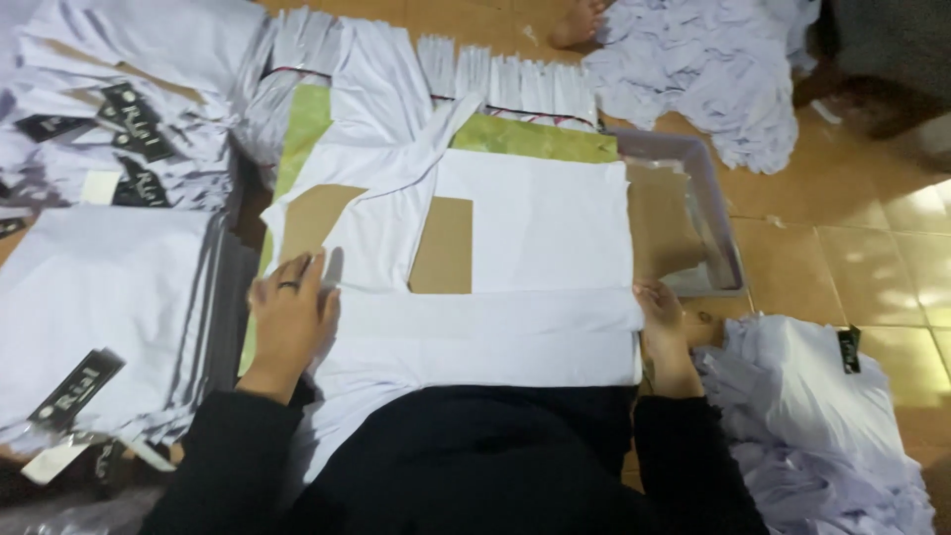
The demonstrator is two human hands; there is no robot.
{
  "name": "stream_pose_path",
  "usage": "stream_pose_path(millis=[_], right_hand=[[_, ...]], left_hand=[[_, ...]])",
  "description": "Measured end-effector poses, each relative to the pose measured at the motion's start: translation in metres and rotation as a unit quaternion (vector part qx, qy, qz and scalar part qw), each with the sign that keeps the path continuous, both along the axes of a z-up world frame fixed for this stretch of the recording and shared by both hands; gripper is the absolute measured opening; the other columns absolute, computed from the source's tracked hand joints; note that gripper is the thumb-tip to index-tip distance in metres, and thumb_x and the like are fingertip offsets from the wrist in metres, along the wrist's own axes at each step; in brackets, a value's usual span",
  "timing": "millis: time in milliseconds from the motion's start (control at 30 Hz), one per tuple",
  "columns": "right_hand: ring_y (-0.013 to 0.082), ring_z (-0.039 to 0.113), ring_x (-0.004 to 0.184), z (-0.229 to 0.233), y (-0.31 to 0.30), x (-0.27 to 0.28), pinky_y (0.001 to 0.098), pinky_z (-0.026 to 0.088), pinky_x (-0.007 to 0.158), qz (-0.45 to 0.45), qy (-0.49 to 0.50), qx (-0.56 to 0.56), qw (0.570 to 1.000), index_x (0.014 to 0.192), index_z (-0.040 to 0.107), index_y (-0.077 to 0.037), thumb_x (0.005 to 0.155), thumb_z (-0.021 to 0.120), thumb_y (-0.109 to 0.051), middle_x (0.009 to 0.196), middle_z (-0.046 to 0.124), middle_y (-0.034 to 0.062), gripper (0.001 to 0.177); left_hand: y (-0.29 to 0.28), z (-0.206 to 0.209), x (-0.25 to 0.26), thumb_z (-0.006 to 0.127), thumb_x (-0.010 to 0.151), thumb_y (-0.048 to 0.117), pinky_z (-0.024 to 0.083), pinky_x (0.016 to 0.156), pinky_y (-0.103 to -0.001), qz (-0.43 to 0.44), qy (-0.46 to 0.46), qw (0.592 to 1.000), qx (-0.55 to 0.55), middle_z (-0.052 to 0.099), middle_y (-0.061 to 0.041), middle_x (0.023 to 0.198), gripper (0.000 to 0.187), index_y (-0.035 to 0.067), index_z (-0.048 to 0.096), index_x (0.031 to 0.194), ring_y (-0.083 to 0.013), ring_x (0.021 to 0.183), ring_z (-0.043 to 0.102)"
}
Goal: Folding t-shirts using a cardboard template for uniformity and trimming them with scissors before stacking.
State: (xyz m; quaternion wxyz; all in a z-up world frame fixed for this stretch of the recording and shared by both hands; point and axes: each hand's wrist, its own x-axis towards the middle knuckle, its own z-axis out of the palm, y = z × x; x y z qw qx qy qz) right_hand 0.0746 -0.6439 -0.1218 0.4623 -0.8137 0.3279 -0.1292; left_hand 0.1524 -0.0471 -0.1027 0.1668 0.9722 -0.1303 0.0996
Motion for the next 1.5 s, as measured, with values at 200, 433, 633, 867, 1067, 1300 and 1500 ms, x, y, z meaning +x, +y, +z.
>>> stream_pose_path(millis=[200, 433, 633, 867, 1067, 1300, 1500], right_hand=[[0.0286, 0.059, 0.094, 0.03, 0.032, -0.03, 0.0426, 0.052, 0.08, 0.037, -0.1, -0.051, 0.993, 0.121, 0.066, -0.002, 0.096, 0.077, -0.021, 0.102, 0.063, 0.0163, 0.033], [0.0394, 0.066, 0.11, 0.054, 0.03, -0.049, 0.05, 0.054, 0.09, 0.116, 0.011, -0.184, 0.976, 0.125, 0.066, -0.006, 0.102, 0.068, -0.035, 0.118, 0.066, 0.0185, 0.038], [0.0293, 0.066, 0.092, 0.016, -0.022, -0.068, 0.0459, 0.054, 0.085, 0.325, -0.003, -0.386, 0.864, 0.134, 0.068, -0.026, 0.088, 0.066, -0.019, 0.107, 0.065, 0.005, 0.047], [0.0321, 0.051, 0.139, 0.022, 0.001, -0.063, 0.0676, 0.025, 0.113, 0.247, -0.022, -0.625, 0.74, 0.146, 0.059, -0.037, 0.092, 0.066, -0.019, 0.151, 0.058, 0.0074, 0.058], [0.0196, 0.04, 0.153, 0.028, -0.045, -0.084, 0.0666, 0.023, 0.125, 0.25, 0.064, -0.652, 0.713, 0.149, 0.048, -0.056, 0.091, 0.063, -0.034, 0.158, 0.049, -0.0131, 0.064], [0.0311, 0.054, 0.134, 0.026, -0.047, -0.11, 0.0733, 0.036, 0.114, 0.295, 0.04, -0.613, 0.732, 0.141, 0.059, -0.052, 0.103, 0.049, -0.047, 0.146, 0.058, -0.0074, 0.04], [0.0397, 0.054, 0.136, 0.086, 0.013, -0.034, 0.0591, 0.049, 0.104, 0.407, 0.013, -0.39, 0.826, 0.139, 0.059, -0.026, 0.091, 0.062, -0.025, 0.151, 0.051, 0.0176, 0.049]], left_hand=[[0.011, -0.028, 0.007, 0.062, 0.096, 0.053, 0.041, 0.099, -0.054, 0.063, -0.152, 0.983, 0.087, 0.063, 0.002, 0.133, 0.052, 0.04, 0.06, 0.146, -0.0258, 0.122, 0.059], [0.011, 0.002, -0.008, 0.067, 0.085, 0.043, 0.049, 0.104, -0.051, -0.163, -0.129, 0.976, 0.07, 0.066, 0.007, 0.128, 0.034, 0.043, 0.07, 0.119, -0.0246, 0.122, 0.062], [0.01, 0.001, -0.008, 0.06, 0.083, 0.048, 0.049, 0.108, -0.052, -0.215, -0.034, 0.969, 0.116, 0.066, 0.005, 0.133, 0.048, 0.039, 0.064, 0.13, -0.0237, 0.129, 0.061], [0.002, 0.006, 0.003, 0.06, 0.09, 0.042, 0.054, 0.102, -0.056, -0.252, 0.006, 0.944, 0.213, 0.054, -0.005, 0.151, 0.058, 0.022, 0.056, 0.144, -0.0332, 0.136, 0.053], [0.014, 0.023, -0.018, 0.064, 0.084, 0.027, 0.024, 0.117, -0.074, -0.234, -0.032, 0.949, 0.207, 0.026, -0.003, 0.171, 0.059, 0.024, 0.054, 0.143, -0.0333, 0.158, 0.018], [0.013, 0.012, -0.072, 0.067, 0.08, 0.033, 0.024, 0.115, -0.074, -0.233, 0.037, 0.961, 0.146, 0.029, -0.005, 0.169, 0.066, 0.023, 0.053, 0.144, -0.036, 0.156, 0.02], [-0.013, 0.05, -0.057, 0.06, 0.085, 0.057, 0.026, 0.116, -0.066, -0.167, -0.006, 0.986, 0.006, 0.04, -0.01, 0.163, 0.058, 0.02, 0.066, 0.13, -0.0386, 0.151, 0.031]])
